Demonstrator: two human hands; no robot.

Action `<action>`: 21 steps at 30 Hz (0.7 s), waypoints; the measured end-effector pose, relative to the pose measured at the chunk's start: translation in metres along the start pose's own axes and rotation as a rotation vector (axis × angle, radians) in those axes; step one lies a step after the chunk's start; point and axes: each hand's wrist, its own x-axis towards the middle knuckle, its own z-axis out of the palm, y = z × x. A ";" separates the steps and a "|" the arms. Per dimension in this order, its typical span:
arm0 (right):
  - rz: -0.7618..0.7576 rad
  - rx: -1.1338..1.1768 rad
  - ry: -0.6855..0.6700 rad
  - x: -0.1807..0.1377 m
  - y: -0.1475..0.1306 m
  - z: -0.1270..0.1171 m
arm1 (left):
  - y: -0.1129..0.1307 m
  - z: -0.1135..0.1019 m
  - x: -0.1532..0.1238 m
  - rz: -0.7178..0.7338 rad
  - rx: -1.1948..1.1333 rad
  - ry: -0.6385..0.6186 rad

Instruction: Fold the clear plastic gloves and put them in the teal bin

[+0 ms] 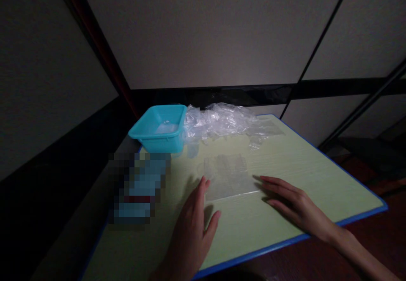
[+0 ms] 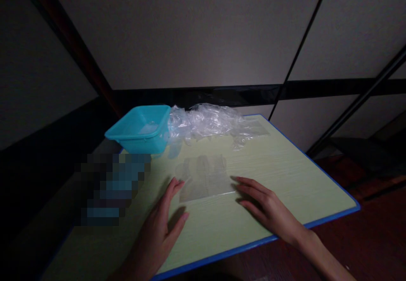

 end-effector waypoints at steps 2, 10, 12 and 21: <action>-0.045 -0.044 0.052 0.004 0.004 0.002 | -0.003 0.001 0.001 -0.030 -0.047 0.052; -0.323 -0.428 0.000 0.025 0.000 0.001 | -0.004 0.006 0.005 -0.054 -0.006 0.023; -0.363 -0.499 -0.018 0.028 -0.003 0.000 | -0.003 0.006 0.005 -0.056 0.006 0.002; -0.327 -0.471 -0.012 0.033 0.002 0.007 | 0.000 0.003 0.006 -0.043 0.065 -0.030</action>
